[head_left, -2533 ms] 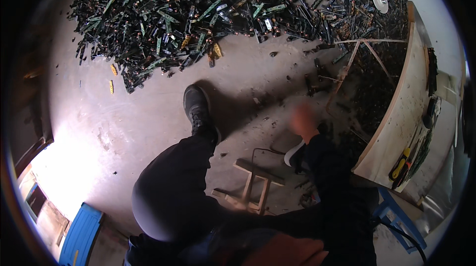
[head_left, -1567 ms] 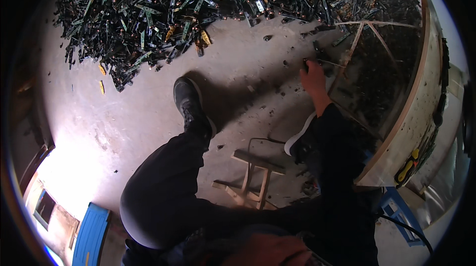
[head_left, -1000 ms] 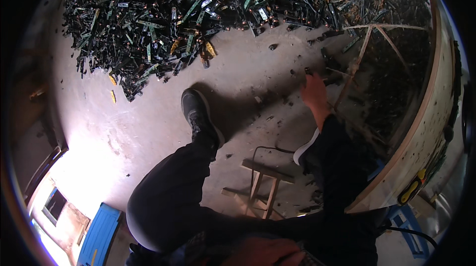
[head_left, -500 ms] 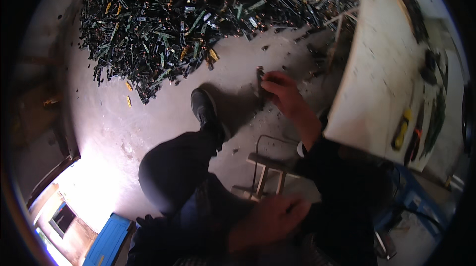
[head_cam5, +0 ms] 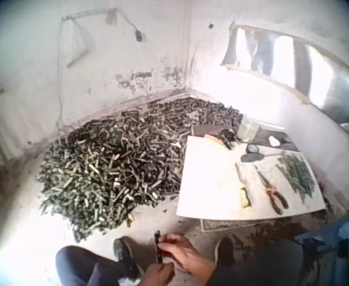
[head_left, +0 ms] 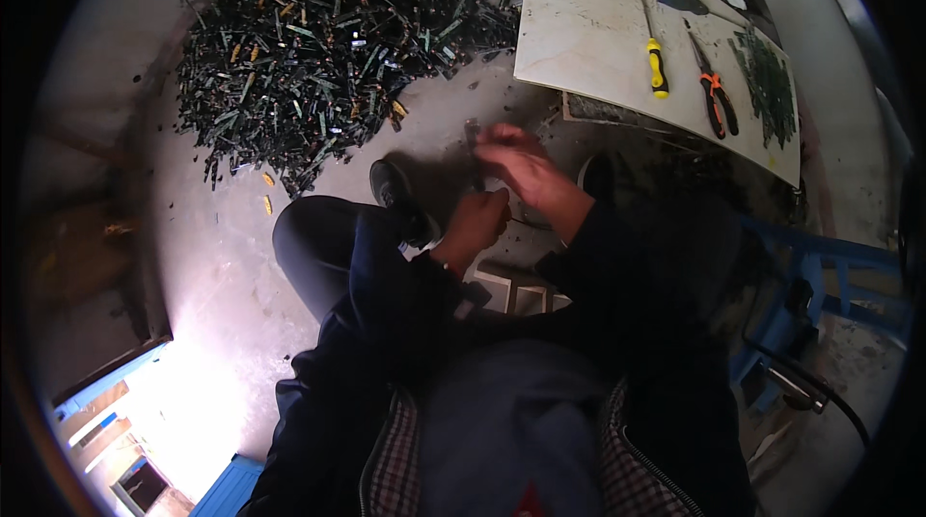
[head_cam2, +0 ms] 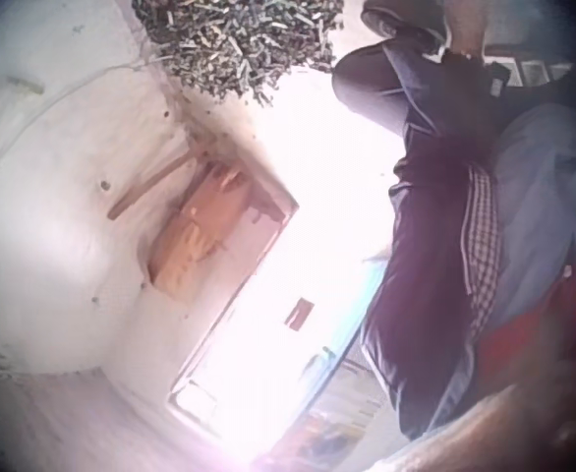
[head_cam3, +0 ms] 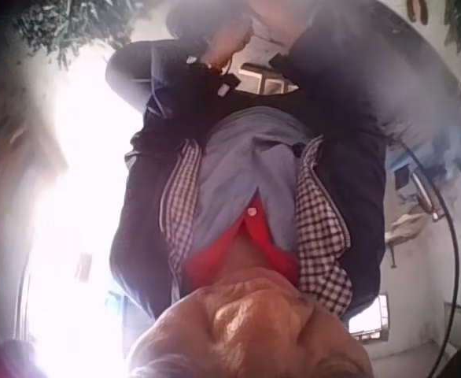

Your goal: The person disassembles small green circuit boards using pliers and a screwdriver. They remove components from the boards and place the processed pieces on the table, while a large pile of similar debris accumulates on the floor.

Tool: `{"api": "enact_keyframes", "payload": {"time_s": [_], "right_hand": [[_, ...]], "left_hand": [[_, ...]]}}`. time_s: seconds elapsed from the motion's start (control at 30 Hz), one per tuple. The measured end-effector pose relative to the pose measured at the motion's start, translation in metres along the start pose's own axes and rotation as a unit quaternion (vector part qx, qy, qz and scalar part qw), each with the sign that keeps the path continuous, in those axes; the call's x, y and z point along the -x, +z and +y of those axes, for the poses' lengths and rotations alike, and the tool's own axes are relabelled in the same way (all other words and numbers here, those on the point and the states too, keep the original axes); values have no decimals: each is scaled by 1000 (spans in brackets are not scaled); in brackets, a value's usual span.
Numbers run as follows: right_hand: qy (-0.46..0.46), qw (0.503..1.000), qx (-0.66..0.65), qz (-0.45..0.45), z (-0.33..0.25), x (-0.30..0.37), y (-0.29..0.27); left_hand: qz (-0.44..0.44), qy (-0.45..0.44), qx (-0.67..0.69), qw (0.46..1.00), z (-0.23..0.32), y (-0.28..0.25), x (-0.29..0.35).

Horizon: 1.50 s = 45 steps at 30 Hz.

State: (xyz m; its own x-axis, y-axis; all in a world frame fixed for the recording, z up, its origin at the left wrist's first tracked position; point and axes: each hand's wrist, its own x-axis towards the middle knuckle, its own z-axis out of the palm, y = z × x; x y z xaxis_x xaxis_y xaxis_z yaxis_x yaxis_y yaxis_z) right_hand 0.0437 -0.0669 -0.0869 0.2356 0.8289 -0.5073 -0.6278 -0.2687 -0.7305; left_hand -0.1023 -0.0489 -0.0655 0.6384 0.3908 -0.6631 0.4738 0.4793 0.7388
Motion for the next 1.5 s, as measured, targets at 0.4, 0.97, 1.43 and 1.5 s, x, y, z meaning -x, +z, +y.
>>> {"api": "enact_keyframes", "payload": {"time_s": [0.4,0.97,1.43,1.5], "right_hand": [[-556,717,351,231,-48,60,4],[-135,991,-20,-15,-43,156,-50],[-192,976,98,-21,11,156,-42],[-177,981,78,-31,8,154,-40]], "left_hand": [[-145,-79,115,979,-2,89,91],[-50,-16,330,942,-36,10,53],[-192,25,246,950,-50,59,30],[-195,26,252,948,-48,58,34]]}}
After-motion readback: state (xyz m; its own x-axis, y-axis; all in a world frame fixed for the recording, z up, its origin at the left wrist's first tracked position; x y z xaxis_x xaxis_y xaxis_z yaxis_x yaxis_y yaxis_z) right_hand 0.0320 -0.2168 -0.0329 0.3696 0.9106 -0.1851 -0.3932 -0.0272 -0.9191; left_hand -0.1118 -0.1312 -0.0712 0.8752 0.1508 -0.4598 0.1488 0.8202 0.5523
